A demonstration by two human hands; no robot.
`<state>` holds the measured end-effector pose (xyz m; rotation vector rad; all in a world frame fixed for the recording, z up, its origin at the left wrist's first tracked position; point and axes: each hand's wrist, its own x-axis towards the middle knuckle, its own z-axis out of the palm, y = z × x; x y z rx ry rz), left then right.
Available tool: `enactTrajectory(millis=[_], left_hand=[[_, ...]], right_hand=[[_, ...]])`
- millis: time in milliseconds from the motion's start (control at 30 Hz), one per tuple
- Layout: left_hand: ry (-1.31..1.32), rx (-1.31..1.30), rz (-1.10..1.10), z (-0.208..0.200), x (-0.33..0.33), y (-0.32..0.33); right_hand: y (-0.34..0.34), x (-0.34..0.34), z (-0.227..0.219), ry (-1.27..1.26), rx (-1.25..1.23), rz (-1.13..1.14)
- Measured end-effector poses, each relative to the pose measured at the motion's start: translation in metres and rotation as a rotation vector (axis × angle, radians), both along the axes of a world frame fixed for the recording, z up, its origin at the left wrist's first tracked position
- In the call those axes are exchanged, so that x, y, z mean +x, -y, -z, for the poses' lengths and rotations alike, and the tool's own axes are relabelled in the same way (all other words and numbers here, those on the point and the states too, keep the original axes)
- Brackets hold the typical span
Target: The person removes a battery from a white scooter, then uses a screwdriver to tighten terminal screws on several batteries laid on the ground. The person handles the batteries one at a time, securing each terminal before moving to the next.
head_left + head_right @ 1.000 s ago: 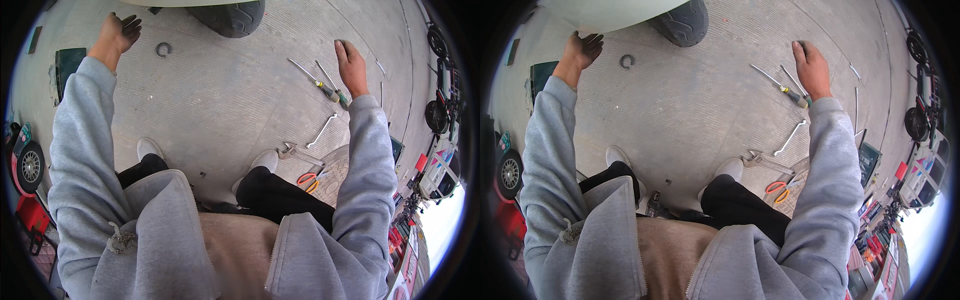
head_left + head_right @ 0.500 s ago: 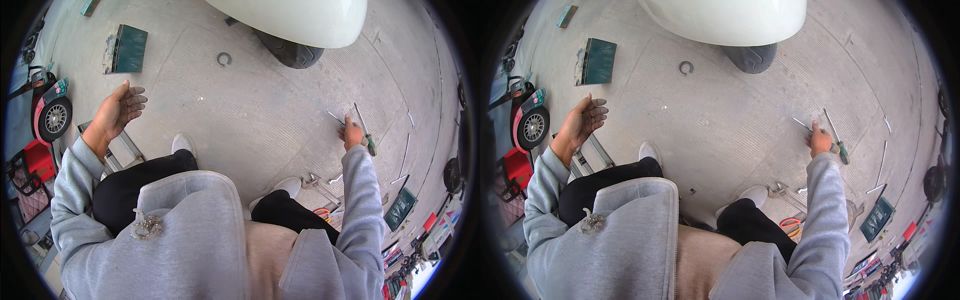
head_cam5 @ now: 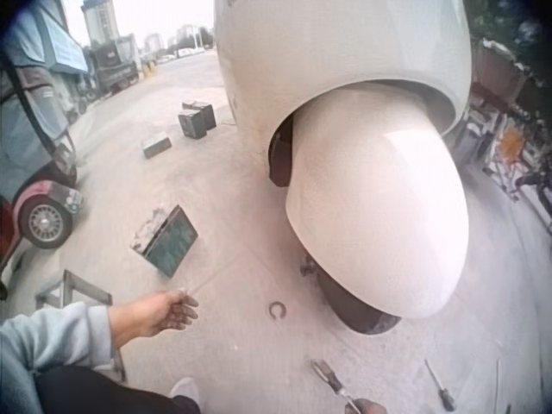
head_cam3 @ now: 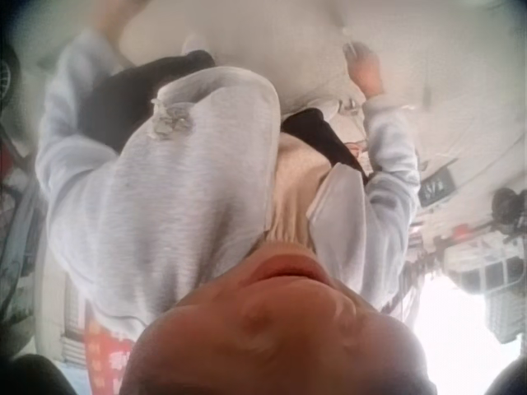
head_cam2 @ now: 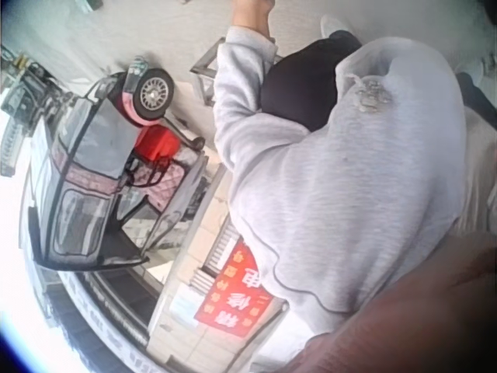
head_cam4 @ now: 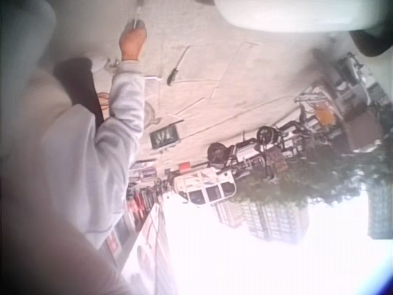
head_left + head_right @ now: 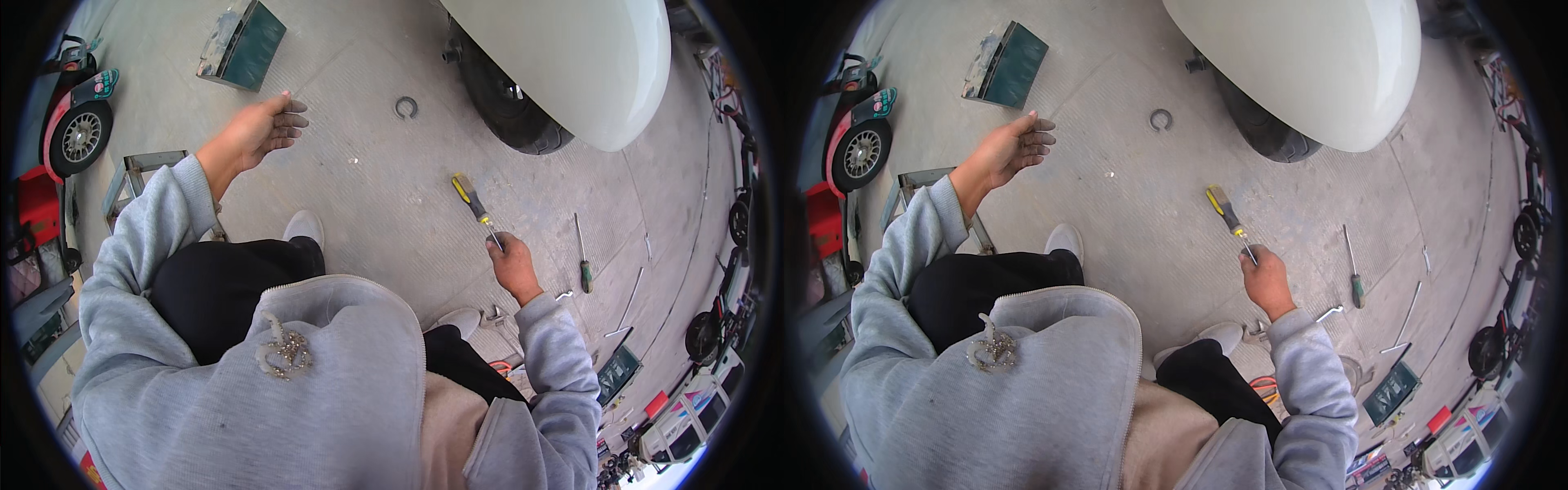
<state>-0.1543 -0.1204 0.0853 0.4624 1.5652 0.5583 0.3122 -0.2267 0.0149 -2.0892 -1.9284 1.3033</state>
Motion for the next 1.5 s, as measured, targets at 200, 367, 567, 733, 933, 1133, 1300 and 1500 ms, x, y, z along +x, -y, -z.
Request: enactTrajectory(millis=[200,367,567,733,933,1133,1300,1500], left_hand=[[-0.011,0.258,-0.526,-0.012,-0.021,-0.021],[0.007,0.425,-0.784,-0.032,-0.066,-0.024],[0.046,0.33,-0.806,-0.02,-0.073,-0.017],[0.049,0.345,-0.766,-0.021,-0.072,-0.019],[0.047,0.343,-0.769,-0.018,-0.07,-0.02],[0.066,0.3,-0.752,-0.016,-0.071,-0.017],[0.072,0.318,-0.739,-0.014,-0.072,-0.019],[0.062,0.307,-0.67,-0.015,-0.062,-0.014]], right_hand=[[-0.062,-0.123,-0.048,-0.197,0.133,-0.381],[-0.129,-0.142,-0.053,-0.36,0.166,0.065],[-0.105,-0.178,-0.071,-0.53,-0.085,-0.277],[-0.13,-0.165,-0.07,-0.581,-0.041,0.505],[-0.118,-0.166,-0.068,-0.538,-0.228,-0.159],[-0.119,-0.164,-0.067,-0.568,-0.133,0.297],[-0.132,-0.147,-0.057,-0.537,0.012,0.629],[-0.1,-0.09,-0.012,-0.312,0.046,-0.182]])
